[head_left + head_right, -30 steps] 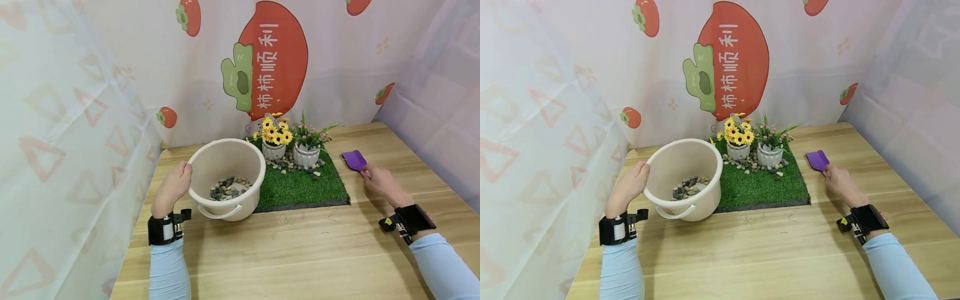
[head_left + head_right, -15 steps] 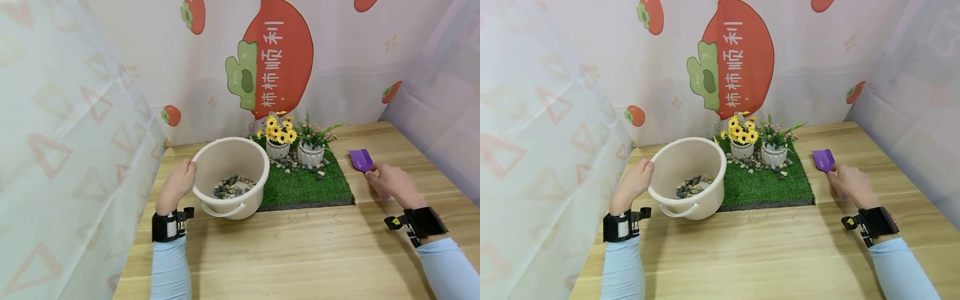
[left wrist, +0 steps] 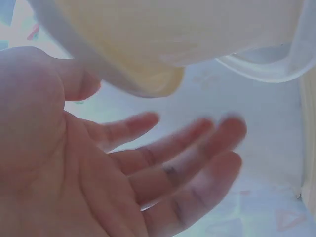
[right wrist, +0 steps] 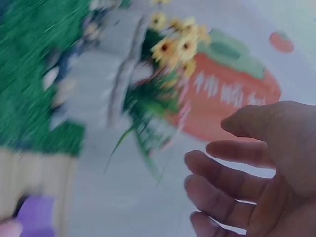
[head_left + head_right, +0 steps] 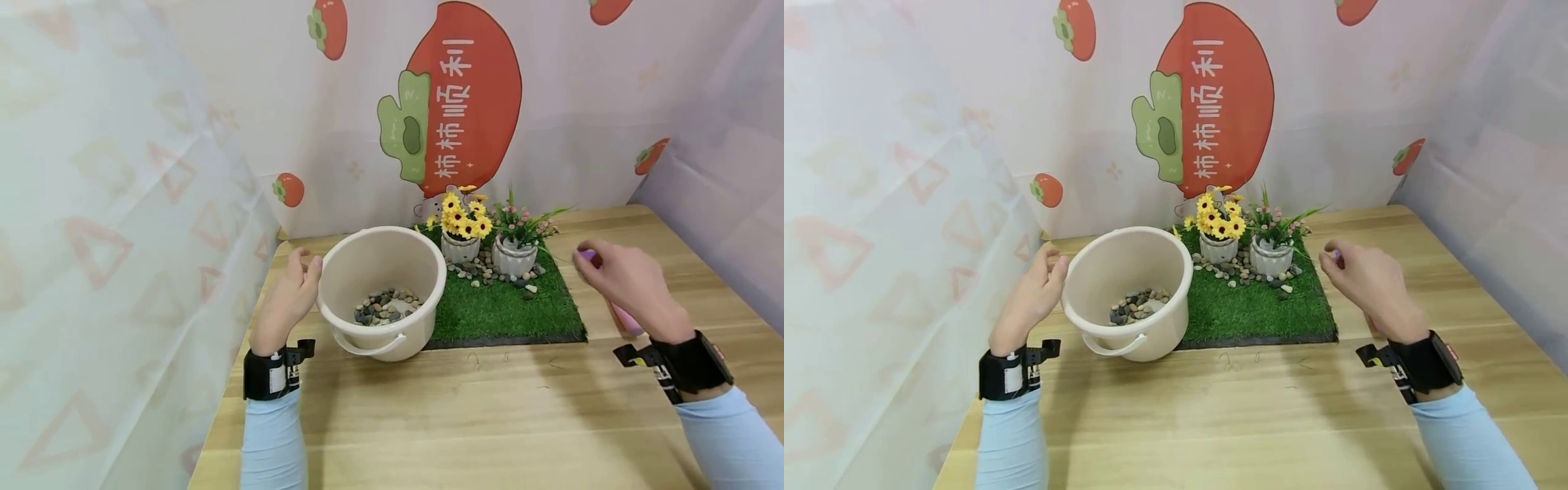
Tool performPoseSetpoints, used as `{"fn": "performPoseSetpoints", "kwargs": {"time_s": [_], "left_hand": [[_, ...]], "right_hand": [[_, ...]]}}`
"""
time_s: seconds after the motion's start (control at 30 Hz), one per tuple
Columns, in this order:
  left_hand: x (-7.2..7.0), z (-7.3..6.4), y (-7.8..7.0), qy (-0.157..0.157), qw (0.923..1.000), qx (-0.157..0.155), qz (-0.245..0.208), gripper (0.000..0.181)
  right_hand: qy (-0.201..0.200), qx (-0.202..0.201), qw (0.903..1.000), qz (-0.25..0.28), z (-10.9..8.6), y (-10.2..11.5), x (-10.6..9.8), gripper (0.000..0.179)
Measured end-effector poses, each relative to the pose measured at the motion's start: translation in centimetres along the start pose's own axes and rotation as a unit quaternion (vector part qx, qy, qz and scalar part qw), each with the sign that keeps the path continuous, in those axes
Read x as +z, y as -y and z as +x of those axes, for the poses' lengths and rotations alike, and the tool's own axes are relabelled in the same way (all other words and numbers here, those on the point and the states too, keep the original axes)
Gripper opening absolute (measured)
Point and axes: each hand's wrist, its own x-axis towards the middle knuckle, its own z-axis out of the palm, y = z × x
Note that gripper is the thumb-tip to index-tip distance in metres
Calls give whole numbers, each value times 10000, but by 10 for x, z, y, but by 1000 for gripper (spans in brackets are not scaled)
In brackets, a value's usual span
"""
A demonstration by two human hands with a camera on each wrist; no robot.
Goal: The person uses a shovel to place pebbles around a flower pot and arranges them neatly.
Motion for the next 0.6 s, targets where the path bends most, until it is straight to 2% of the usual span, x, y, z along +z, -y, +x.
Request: {"fn": "performPoseSetpoints", "kwargs": {"time_s": [0.1,0.23,0.43,0.6], "left_hand": [[-3,-1,-4,-117,9999,99,54,75],[-7,-5,-11,-89,9996,125,227,80],[-8,-14,-13,-176,9989,167,410,81],[-7,-17,-16,207,9983,65,541,80]], "right_hand": [[250,-212,9994,80,17,21,-5,39],[834,-303,9958,227,38,49,-8,48],[1428,-553,9867,549,60,87,3,55],[1750,-649,9790,821,73,115,14,61]]}}
